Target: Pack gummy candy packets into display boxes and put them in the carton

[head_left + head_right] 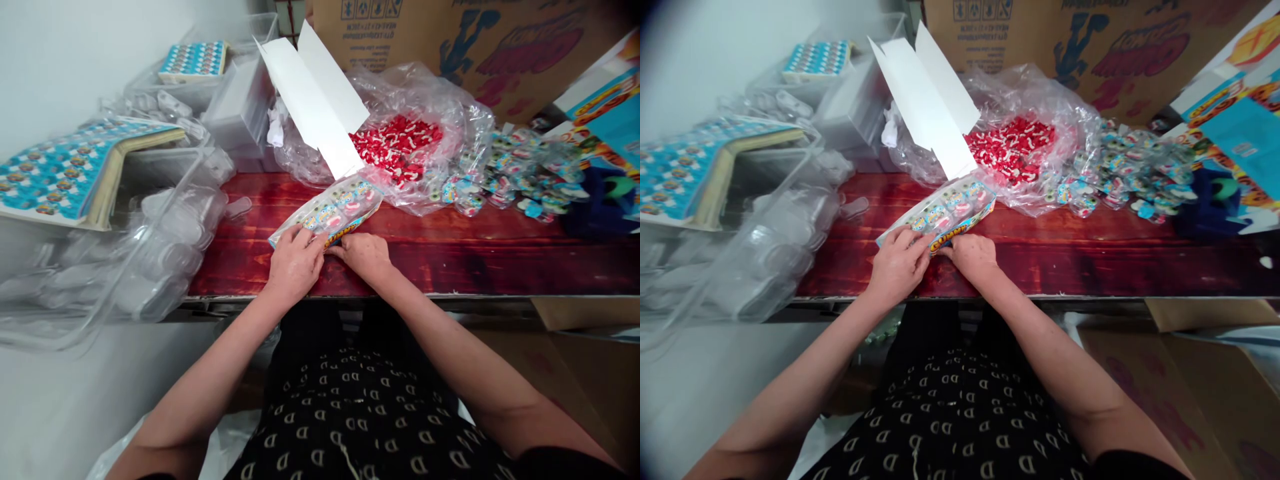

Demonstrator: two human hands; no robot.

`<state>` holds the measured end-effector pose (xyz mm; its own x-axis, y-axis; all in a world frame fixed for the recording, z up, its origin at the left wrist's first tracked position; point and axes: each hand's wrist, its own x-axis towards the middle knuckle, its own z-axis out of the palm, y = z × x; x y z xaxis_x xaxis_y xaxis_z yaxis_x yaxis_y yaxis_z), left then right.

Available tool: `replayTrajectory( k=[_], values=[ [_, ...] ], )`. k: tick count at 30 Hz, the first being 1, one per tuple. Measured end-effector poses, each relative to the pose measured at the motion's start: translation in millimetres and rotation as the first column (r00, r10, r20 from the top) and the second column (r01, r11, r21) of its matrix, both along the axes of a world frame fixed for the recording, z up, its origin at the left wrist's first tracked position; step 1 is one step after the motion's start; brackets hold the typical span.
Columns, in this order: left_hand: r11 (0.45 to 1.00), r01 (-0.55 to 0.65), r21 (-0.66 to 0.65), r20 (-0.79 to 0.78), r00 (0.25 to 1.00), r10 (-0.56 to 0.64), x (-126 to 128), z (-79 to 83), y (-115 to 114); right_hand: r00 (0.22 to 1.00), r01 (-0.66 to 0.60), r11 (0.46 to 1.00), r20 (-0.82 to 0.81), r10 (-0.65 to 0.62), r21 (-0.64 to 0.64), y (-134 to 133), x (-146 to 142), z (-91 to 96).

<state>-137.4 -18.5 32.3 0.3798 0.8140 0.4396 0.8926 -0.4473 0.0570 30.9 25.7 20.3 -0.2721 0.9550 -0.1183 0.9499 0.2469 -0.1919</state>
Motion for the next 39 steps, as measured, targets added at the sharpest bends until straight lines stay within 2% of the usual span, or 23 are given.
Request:
replayTrajectory(
  k=[3, 5, 7, 9, 10, 11, 13, 15, 17, 21, 26, 33, 37, 39],
  values=[
    [1.000, -0.003, -0.001, -0.007, 1.000, 0.003, 0.4, 1.1, -0.6, 0.997, -0.027, 0.999, -0.073, 0.025, -0.033, 5.0, 17.6, 7.3],
    [1.000, 0.001, 0.020, -0.010, 1.000, -0.001, 0.4, 1.2, -0.9, 0.969, 0.016, 1.000, -0.246, -0.015, 0.003, 16.0, 37.8, 16.0],
    [0.999, 0.007, 0.046, -0.011, 1.000, -0.006, 0.2, 0.6, -0.8, 0.893, 0.145, 0.978, -0.446, -0.065, 0.148, 34.6, 57.5, 26.0],
    [0.998, 0.009, 0.068, -0.007, 1.000, -0.009, -0.5, -0.3, -0.5, 0.826, 0.264, 0.906, -0.562, -0.035, 0.332, 58.5, 69.8, 34.0],
    [0.997, 0.012, 0.077, -0.004, 1.000, -0.012, -1.0, -0.7, -0.3, 0.817, 0.276, 0.877, -0.577, 0.001, 0.393, 71.2, 72.1, 36.3],
    [0.997, 0.015, 0.082, 0.001, 1.000, -0.015, -1.5, -1.1, -0.2, 0.819, 0.259, 0.871, -0.573, 0.031, 0.418, 83.5, 72.0, 37.4],
    [0.996, 0.021, 0.088, 0.010, 1.000, -0.022, -2.4, -1.4, 0.1, 0.846, 0.179, 0.915, -0.531, 0.044, 0.362, 104.7, 66.9, 36.4],
    [0.996, 0.022, 0.087, 0.013, 1.000, -0.023, -3.0, -1.2, -0.1, 0.875, 0.121, 0.963, -0.483, 0.010, 0.239, 119.4, 60.0, 33.3],
    [0.996, 0.018, 0.082, 0.009, 1.000, -0.019, -3.3, -0.5, -0.4, 0.886, 0.103, 0.982, -0.463, -0.018, 0.159, 127.7, 56.0, 30.2],
    [0.996, 0.020, 0.083, 0.001, 1.000, -0.021, -5.6, 1.2, -1.1, 0.870, 0.071, 0.989, -0.493, 0.001, 0.127, 133.5, 60.0, 27.4],
    [0.995, 0.037, 0.089, 0.013, 0.999, -0.038, -13.1, 4.4, -1.7, 0.794, 0.005, 0.999, -0.608, 0.017, 0.036, 138.0, 66.2, 26.9],
    [0.994, 0.043, 0.096, 0.018, 0.999, -0.045, -14.9, 6.6, -1.2, 0.699, -0.047, 0.995, -0.715, -0.027, -0.084, 146.9, 57.1, 26.4],
    [0.998, 0.032, 0.054, 0.067, 0.997, -0.035, -20.5, 10.8, -2.8, 0.609, -0.109, 0.980, -0.790, -0.069, -0.169, 142.1, 62.8, 23.7],
    [1.000, 0.019, -0.001, 0.081, 0.997, -0.018, -25.3, 16.3, -4.8, 0.598, -0.134, 0.973, -0.798, -0.073, -0.189, 133.2, 71.0, 21.6]
  ],
)
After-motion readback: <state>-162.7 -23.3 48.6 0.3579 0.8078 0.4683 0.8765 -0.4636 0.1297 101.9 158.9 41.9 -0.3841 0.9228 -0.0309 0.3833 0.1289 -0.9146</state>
